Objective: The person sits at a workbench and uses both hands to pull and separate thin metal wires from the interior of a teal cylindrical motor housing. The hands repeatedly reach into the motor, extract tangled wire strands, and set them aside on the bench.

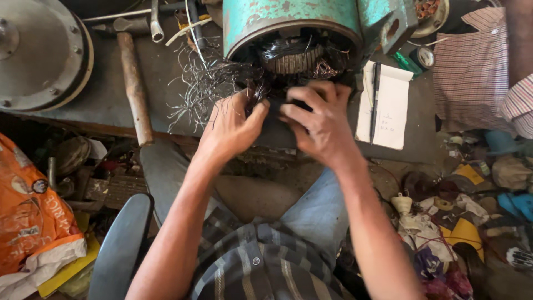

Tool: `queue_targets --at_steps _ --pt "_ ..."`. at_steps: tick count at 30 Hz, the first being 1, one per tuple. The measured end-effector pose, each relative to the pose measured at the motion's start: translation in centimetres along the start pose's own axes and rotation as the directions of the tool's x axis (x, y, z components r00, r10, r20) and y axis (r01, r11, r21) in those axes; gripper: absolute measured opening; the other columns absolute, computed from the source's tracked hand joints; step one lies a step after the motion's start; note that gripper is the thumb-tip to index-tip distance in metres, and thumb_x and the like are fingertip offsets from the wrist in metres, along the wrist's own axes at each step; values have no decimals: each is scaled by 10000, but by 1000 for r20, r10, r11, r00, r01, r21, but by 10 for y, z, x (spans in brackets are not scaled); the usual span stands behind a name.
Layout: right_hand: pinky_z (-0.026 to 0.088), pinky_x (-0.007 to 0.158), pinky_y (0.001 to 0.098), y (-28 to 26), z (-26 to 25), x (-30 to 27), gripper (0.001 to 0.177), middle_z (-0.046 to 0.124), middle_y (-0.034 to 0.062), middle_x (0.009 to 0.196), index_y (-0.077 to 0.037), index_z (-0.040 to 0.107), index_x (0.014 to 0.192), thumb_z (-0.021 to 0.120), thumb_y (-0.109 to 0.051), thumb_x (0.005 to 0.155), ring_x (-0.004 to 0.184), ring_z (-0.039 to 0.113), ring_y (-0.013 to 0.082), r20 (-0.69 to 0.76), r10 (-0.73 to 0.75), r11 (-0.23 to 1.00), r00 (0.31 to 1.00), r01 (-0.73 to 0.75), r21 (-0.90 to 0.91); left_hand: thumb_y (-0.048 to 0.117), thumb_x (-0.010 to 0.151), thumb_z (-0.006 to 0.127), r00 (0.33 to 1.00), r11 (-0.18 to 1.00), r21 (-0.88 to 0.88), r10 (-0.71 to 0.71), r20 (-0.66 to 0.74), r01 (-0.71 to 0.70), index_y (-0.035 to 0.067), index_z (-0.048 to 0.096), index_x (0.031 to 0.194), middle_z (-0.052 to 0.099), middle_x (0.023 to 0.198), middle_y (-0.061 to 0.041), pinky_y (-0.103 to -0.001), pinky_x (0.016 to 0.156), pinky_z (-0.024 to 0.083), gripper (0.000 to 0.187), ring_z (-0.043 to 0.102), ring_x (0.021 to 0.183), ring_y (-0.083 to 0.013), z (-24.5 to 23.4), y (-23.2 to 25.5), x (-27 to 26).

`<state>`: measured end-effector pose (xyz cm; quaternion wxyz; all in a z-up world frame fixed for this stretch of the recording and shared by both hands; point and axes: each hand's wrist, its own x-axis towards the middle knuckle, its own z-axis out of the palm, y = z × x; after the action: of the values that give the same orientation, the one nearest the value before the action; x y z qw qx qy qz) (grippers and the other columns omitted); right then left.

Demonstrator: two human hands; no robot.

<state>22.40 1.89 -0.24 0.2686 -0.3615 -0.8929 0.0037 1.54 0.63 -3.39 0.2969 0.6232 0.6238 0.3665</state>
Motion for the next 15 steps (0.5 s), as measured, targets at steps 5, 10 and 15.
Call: queue_targets --at_steps 5,10,15 --pt "357 1016 545 1 -11 0 271 637 -10 1260 -116 741 1089 850 -206 857 1202 539 283 71 -45 998 996 48 -50 241 959 653 954 954 51 292 66 -296 13 713 959 715 844 -233 -470 690 508 235 703 794 -388 -16 -2 1" --pt "362 1029 534 -8 -7 -4 247 623 7 1296 -112 747 1052 850 -220 855 1203 526 290 44 -32 999 999 34 -31 245 959 646 984 985 -159 98 151 -74 11 663 980 709 790 -184 -445 670 514 236 704 730 -354 -22 5 1" --pt "374 1030 489 5 -13 -4 206 635 -19 1300 -135 749 989 858 -237 847 1179 504 308 70 -34 999 997 31 39 232 967 661 985 986 -96 144 99 -135 11 653 987 729 827 -186 -462 695 521 222 711 818 -380 -21 3 2"
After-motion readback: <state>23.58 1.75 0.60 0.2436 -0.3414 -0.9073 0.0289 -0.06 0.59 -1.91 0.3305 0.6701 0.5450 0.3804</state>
